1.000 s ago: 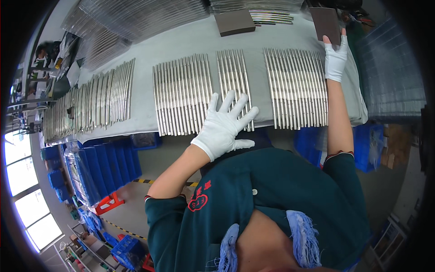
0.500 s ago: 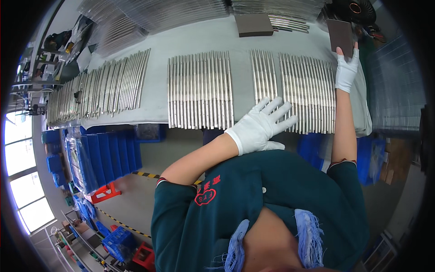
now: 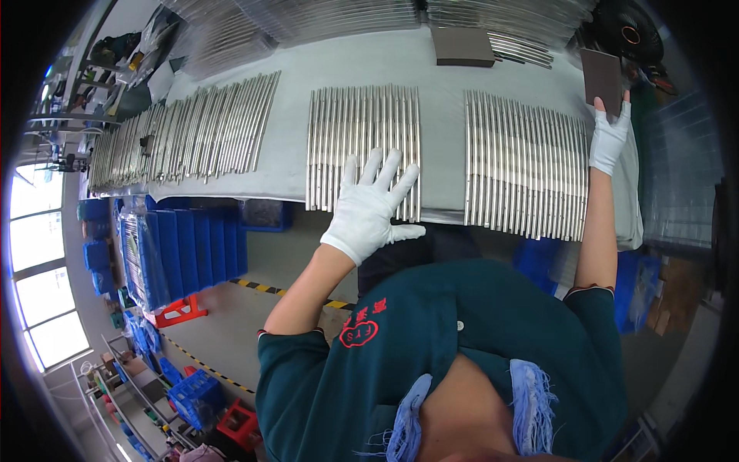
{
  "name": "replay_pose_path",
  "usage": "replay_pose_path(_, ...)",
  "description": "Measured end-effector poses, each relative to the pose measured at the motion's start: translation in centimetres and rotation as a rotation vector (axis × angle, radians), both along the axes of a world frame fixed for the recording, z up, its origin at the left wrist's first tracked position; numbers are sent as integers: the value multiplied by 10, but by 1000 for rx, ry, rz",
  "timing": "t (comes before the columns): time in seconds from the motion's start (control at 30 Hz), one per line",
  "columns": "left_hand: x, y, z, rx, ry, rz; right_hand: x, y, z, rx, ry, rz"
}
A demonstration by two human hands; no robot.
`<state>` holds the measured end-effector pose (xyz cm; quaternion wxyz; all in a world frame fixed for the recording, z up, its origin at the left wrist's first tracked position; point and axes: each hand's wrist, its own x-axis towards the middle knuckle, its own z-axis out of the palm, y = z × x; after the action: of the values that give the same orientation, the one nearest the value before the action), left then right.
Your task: Arranging and aligning thin metal rods on a workstation using an alignment block to prepare them for processing.
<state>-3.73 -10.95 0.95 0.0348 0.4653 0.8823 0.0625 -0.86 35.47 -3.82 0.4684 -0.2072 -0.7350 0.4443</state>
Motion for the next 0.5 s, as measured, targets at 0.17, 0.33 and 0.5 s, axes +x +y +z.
replay_pose_path(0.17,6,22,-5,35,-14,-82,0,-3,1,30,17,-8)
replay_pose_path(0.33,14,50,-6,75,-42,-174,0,-1,-1,85,-35,-47)
replay_pose_path(0.5,16,59,-5,77,-56,-208,-1,-1,-4,-2,38,23)
